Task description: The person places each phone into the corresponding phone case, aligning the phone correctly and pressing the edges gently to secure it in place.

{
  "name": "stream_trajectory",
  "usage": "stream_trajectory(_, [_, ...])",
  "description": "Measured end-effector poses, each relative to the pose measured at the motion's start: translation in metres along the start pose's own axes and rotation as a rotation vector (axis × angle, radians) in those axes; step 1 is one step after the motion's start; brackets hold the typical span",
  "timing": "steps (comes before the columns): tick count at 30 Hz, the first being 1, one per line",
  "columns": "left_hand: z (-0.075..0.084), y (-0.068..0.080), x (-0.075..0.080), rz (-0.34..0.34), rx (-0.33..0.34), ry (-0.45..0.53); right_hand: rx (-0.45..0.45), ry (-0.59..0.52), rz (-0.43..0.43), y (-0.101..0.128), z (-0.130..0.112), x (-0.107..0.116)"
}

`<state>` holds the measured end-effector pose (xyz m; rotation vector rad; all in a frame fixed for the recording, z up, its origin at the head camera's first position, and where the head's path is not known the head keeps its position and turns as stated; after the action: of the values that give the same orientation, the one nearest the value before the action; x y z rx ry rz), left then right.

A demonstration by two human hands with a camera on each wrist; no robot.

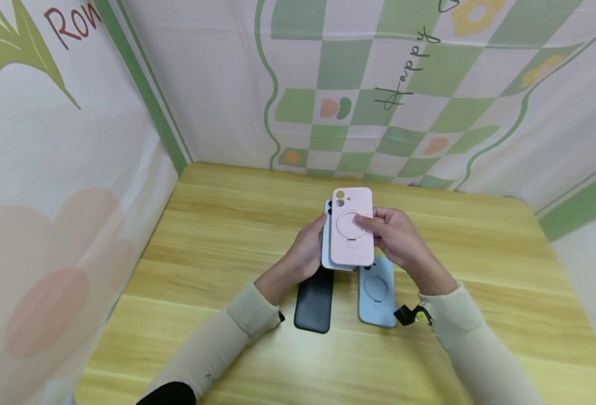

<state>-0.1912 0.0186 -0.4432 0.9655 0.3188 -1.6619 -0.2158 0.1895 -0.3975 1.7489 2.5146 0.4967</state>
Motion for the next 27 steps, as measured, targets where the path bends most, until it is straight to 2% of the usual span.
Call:
stream_trajectory(8, [-0.003, 0.0, -0.002, -0.007, 0.003, 0.018, -0.015, 0.031, 0.007, -0.007, 0.002, -0.011])
stream_trajectory(15, [-0.006, -0.001, -0.001, 0.001, -0.002, -0.024, -0.05, 0.075, 0.027, -0.008, 0.005, -0.013])
stream_trajectory(27, [-0.009, -0.003, 0.003, 0.011, -0.011, -0.046, -0.084, 0.11, 0.013, -0.008, 0.009, -0.014])
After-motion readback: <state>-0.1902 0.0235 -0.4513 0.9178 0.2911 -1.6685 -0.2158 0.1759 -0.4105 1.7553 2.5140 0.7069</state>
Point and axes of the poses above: each hand's wrist, its own y-axis away from the middle knuckle, its own x-axis out of the back of the hand, z = x × y, the point moved 4 cm from there along -y, towards the middle knuckle, and after that the axes turned 13 degrees about y, right-handed, at the moved point
